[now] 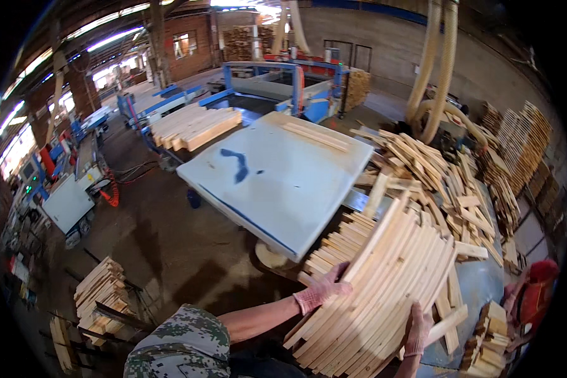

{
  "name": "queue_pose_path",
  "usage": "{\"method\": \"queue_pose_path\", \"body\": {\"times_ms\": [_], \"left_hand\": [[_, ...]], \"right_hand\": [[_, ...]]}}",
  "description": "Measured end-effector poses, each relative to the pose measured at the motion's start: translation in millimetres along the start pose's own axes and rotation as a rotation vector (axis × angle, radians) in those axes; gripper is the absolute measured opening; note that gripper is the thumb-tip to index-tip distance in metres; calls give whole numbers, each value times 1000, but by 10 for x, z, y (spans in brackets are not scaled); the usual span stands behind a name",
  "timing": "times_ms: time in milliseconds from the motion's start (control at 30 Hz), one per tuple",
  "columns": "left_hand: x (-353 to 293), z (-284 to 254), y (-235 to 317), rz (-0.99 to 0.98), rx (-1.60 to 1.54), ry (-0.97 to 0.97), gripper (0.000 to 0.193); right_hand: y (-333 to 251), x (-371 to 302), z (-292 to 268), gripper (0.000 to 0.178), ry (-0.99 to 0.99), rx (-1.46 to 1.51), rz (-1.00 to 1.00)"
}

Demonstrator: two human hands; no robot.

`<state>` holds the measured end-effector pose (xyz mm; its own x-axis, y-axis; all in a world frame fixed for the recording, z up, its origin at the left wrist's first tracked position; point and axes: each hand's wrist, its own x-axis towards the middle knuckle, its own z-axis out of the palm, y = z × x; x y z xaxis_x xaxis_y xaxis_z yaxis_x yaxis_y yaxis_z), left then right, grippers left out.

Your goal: The person repeatedly picks up stacks of light-colored wooden planks from a conveyor belt and places them onto a metal table. They align and arrange the planks into neat piles, occasionally moving between the conveyor and the table. Other workers are visible in the background handling similar materials.

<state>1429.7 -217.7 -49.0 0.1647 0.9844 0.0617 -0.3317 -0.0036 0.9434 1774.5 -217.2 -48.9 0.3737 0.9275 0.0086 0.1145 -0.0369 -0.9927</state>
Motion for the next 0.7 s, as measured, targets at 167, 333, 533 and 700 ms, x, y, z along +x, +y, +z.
{"method": "queue_pose_path", "body": {"times_ms": [167,333,533,700], "left_hand": [[-577,-1499,601,-6,-32,249,98],[-751,-2877,650,-142,-121,349,94],[-543,-3549,1264,-236,34,553,96],[189,-4488,1312,-307,149,527,97]], "right_hand": [[-419,-138,1762,33,-383,-122,114],[-495,-137,3318,43,-634,-142,172],[-282,27,4619,65,-646,-352,49],[-747,208,5426,63,-552,-483,33]]}}
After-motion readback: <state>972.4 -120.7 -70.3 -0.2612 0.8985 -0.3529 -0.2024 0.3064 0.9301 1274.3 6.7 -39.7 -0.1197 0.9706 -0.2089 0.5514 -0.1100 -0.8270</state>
